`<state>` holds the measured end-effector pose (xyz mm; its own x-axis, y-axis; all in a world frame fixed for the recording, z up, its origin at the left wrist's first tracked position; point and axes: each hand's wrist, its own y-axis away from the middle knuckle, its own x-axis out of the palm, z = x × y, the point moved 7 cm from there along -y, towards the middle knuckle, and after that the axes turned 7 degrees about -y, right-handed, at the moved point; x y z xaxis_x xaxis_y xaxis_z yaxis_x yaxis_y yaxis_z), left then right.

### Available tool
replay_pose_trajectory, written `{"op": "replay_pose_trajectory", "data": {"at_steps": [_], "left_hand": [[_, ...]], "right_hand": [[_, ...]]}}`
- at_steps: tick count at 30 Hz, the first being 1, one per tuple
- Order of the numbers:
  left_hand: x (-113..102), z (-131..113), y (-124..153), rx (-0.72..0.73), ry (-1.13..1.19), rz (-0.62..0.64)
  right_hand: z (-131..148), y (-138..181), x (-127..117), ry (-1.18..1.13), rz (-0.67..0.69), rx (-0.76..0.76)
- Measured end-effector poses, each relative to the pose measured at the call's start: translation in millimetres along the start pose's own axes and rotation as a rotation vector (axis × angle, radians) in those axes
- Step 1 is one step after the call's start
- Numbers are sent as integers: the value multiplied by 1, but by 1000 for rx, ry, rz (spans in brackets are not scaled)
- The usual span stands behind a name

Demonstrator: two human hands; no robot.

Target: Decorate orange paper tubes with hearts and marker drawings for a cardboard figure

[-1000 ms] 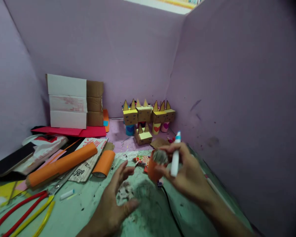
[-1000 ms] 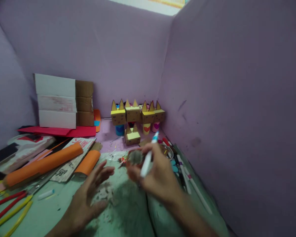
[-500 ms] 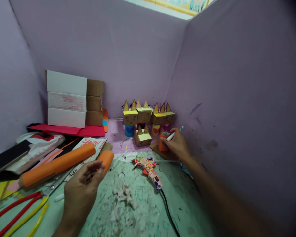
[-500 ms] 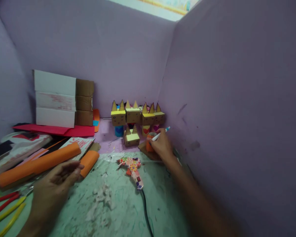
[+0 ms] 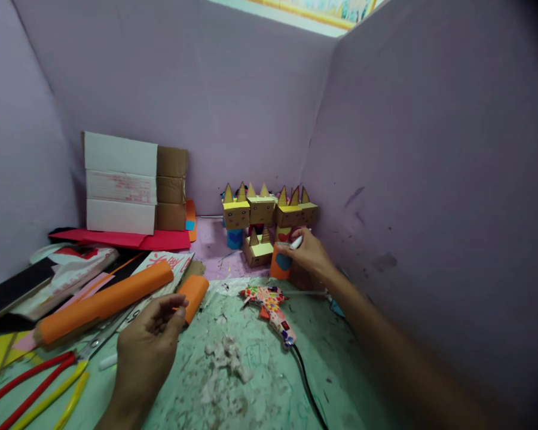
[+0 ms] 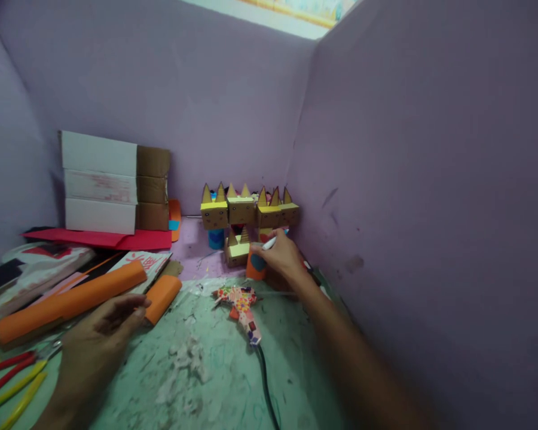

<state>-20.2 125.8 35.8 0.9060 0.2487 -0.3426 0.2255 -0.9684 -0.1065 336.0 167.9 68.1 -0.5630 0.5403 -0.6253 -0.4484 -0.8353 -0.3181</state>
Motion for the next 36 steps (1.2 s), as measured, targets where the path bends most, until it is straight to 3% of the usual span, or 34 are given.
{"op": "replay_pose_trajectory", "data": {"at_steps": [5,15,20,23,28,33,36], "left_hand": [[-1,-1,0,-24,-23,-6],[-10,-10,-5,53,-235,-61],[-2,-4,-14,69,-311,30],[9,2,-17,120,-410,101],[16,7,-16,216,-582,86],[22,7,-10,295,-617,89],[25,8,-7,302,-645,89]], "right_hand": [[5,-5,11,-31,48,13],[-16,15,-8,-260,-111,17],[-19,31,-11,-367,-162,16],[-14,40,-13,-406,-116,-22],[-1,53,-15,-430,0,-121],[-4,56,2,-331,123,-139],[-9,55,12,-273,127,-144]]}}
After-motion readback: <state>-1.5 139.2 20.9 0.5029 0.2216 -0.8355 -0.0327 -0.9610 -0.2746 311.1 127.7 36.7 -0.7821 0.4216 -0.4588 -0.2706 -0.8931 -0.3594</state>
